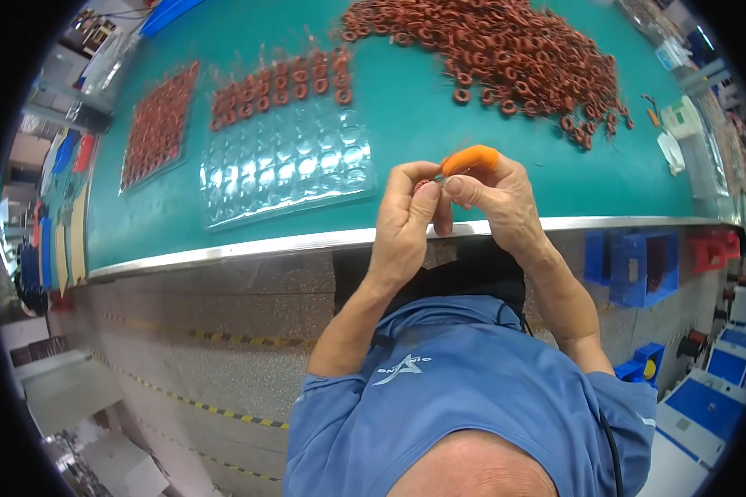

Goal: Manually threading wires through toroid cores and arranging the finished components into plastic trays.

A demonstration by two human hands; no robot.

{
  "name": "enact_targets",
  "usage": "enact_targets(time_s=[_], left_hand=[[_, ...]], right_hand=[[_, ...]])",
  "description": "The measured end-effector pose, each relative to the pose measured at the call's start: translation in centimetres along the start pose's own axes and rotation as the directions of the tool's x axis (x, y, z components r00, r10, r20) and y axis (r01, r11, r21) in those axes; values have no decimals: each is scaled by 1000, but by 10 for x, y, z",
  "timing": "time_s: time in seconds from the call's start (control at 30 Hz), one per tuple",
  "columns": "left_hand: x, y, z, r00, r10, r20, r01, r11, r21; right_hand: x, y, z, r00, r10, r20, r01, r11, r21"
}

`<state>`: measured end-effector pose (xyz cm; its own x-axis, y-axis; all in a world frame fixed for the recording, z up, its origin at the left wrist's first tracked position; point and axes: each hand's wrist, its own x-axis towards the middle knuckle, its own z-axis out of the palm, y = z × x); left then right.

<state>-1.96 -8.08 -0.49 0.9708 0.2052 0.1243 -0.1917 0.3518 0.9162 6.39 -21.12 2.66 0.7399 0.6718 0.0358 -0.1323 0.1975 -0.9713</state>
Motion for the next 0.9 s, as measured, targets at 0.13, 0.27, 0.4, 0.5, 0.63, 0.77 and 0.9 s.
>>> enact_targets(time_s=[0.13, 0.27, 0.4, 0.5, 0.63, 0.77, 0.9], left_hand=[[-1, -9, -6, 986, 87, -145, -98, 992, -75], [-9, -7, -17, 977, 59, -205, -63, 998, -13], [-2, -1, -30, 950, 129, -285, -103, 989, 104], [1, -2, -42, 940, 183, -287, -163, 982, 92], [2, -11, -70, 832, 423, -360, -351, 903, 249], [4, -15, -78, 881, 371, -294, -280, 910, 307], [5, -10, -78, 904, 324, -278, -264, 936, 231]], right_hand=[[9, 5, 23, 993, -70, -93, 63, 995, -81], [15, 6, 35, 999, -2, -46, -4, 993, -121], [29, 9, 50, 998, -45, -44, 33, 974, -226], [48, 10, 58, 999, -23, -46, 8, 952, -307], [110, -4, 67, 976, -217, 27, 200, 830, -521], [193, 17, 58, 916, -359, 179, 378, 626, -682], [219, 35, 50, 930, -201, 307, 367, 509, -779]])
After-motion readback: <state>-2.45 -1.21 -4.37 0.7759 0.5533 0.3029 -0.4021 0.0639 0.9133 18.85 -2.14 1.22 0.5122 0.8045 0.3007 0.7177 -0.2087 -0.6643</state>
